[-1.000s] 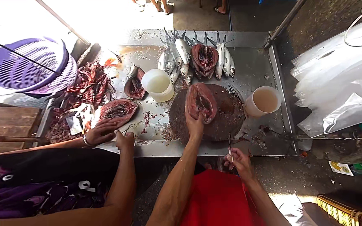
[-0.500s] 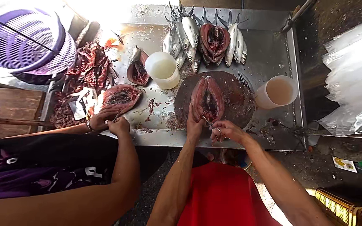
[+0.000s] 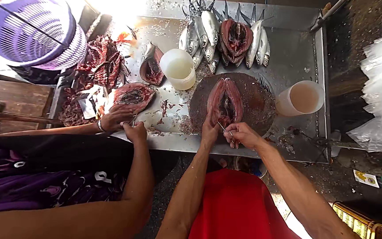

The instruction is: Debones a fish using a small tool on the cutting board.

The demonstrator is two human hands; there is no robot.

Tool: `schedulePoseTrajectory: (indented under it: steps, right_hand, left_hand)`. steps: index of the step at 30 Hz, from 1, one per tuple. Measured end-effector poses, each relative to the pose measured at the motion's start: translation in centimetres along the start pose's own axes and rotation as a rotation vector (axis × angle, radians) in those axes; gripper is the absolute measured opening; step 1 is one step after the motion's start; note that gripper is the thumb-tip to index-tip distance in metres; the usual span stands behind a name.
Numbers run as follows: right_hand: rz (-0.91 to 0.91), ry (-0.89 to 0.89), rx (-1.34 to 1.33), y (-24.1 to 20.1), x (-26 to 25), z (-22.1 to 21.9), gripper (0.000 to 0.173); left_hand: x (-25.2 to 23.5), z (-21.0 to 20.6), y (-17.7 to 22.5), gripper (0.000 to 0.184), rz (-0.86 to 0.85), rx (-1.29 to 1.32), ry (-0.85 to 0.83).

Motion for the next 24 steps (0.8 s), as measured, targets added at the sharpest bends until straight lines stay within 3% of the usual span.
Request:
schedulePoseTrajectory:
  steps: [3,8,12,14,16,18,20,21,22,24]
  right_hand:
    - [0.083,0.087,-0.321,0.9,1.1,-0.8,0.021]
    - [0.094,0.171,-1.126,2.9,2.0,-3.3,0.042]
    - [0.228,0.042,-1.446,0.4,3.7,-4.7,0.045]
    - [0.427,0.08,-1.259,-2.5,5.6,-3.6,0.039]
    - [0.624,0.373,-0.785,-3.2,7.2,-1.0,0.03]
    - [0.718,0.671,-0.302,-1.7,8.3,2.2,0.036]
    - [0.563,0.818,-0.071,2.3,7.9,4.6,0.046]
    - [0.369,0.824,-0.129,5.0,7.3,5.3,0.041]
    - [0.178,0.786,-0.206,7.1,6.7,5.5,0.035]
    - [0.056,0.605,-0.118,7.2,6.2,4.7,0.039]
  left_hand:
    - [0.1,-0.3,0.2,0.084,-0.023,-0.014,-0.005]
    - [0.2,-0.9,0.3,0.084,-0.042,-0.051,-0.013]
    - [0.1,-0.7,0.2,0.081,-0.05,-0.066,0.012]
    - [-0.1,-0.6,0.3,0.08,-0.054,-0.093,0.022]
    - [0.4,-0.6,0.1,0.085,-0.052,-0.095,-0.008]
    - [0.3,-0.7,-0.1,0.093,-0.043,-0.032,-0.01]
    - [0.4,-0.6,-0.5,0.099,-0.003,0.052,0.002]
    - [0.6,-0.6,-0.8,0.101,0.026,0.09,-0.007]
    - [0.7,-0.7,-1.0,0.102,0.05,0.123,-0.025]
    - [0.3,-0.8,-1.2,0.102,0.062,0.147,-0.061]
Point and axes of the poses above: each hand's wrist, its own x-axis away from the middle knuckle, its own z-axis out of the back of the hand, y = z × x, the point moved 7 cm from there along -x, towards the middle knuckle, and after that the axes turned 5 degrees about x, right-handed, at the moved point
